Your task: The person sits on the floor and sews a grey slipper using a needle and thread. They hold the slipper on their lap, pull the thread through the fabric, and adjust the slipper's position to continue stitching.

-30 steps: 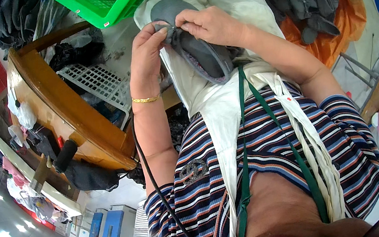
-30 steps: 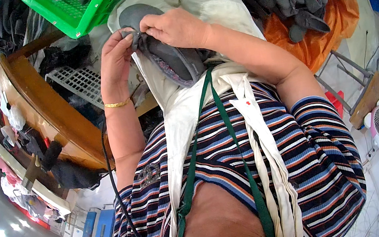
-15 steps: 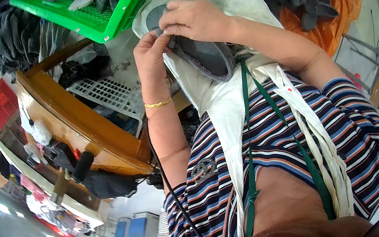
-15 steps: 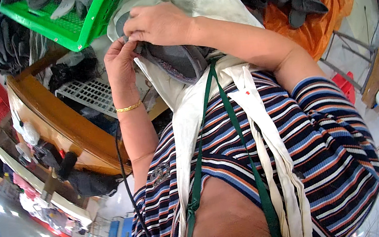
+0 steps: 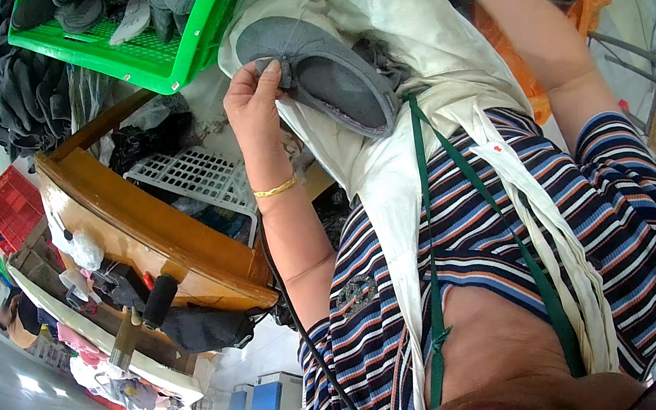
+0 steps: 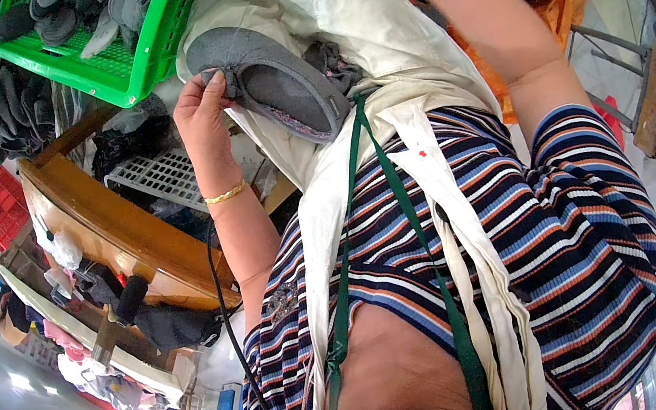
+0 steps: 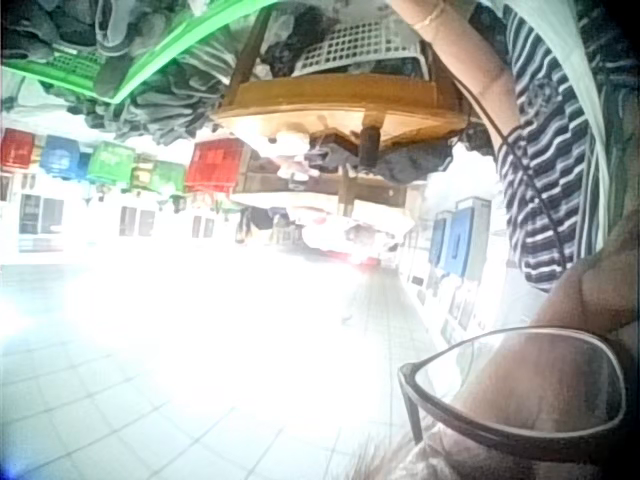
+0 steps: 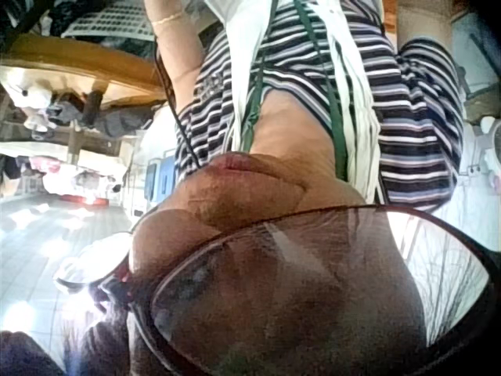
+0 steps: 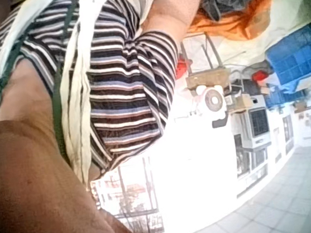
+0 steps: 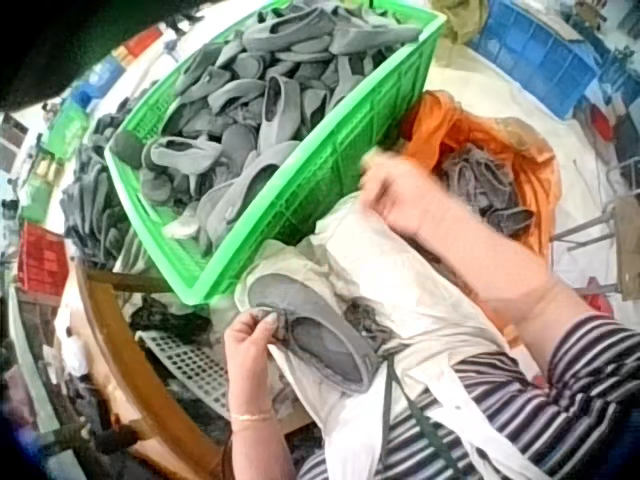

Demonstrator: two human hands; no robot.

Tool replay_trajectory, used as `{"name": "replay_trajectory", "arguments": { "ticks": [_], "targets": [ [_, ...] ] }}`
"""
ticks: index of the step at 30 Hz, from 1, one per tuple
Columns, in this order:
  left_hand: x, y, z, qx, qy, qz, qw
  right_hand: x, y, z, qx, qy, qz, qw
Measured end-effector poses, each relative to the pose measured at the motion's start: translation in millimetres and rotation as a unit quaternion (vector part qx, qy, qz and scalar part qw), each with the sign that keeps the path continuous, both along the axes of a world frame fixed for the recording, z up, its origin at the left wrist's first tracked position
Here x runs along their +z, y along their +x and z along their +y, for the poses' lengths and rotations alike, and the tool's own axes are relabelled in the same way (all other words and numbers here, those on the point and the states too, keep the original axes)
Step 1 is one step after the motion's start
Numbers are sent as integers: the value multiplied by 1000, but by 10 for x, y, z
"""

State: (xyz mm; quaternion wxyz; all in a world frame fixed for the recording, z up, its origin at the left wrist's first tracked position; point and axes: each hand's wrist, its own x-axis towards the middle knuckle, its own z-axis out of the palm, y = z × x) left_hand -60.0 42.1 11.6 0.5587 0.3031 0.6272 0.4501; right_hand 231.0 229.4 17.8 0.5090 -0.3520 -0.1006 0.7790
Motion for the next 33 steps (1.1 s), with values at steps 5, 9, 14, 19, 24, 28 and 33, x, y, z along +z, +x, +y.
{"name": "replay_trajectory", "arguments": {
  "ticks": [5, 9, 14, 19, 24, 28, 33],
  "targets": [
    [-70, -29, 3, -13, 19, 3, 1000, 119, 1043, 490, -288, 154, -68, 943],
    [-82, -10, -20, -10, 78, 197, 977, 132, 70, -134, -128, 259, -305, 907],
    [205, 252, -19, -116, 220, 622, 743, -279, -560, -740, 183, 611, -569, 519],
    [171, 316, -92, -132, 204, 649, 721, -400, -805, -750, 238, 640, -603, 412],
    [170, 383, -118, -98, 151, 612, 770, -244, -1019, -660, 109, 594, -592, 533],
    [48, 306, -83, -77, 133, 575, 804, -35, -1421, -857, 97, 339, -224, 909],
    [-84, 143, -126, -69, 179, 586, 787, 193, -1524, -993, 189, 125, 21, 974]
  ]
}}
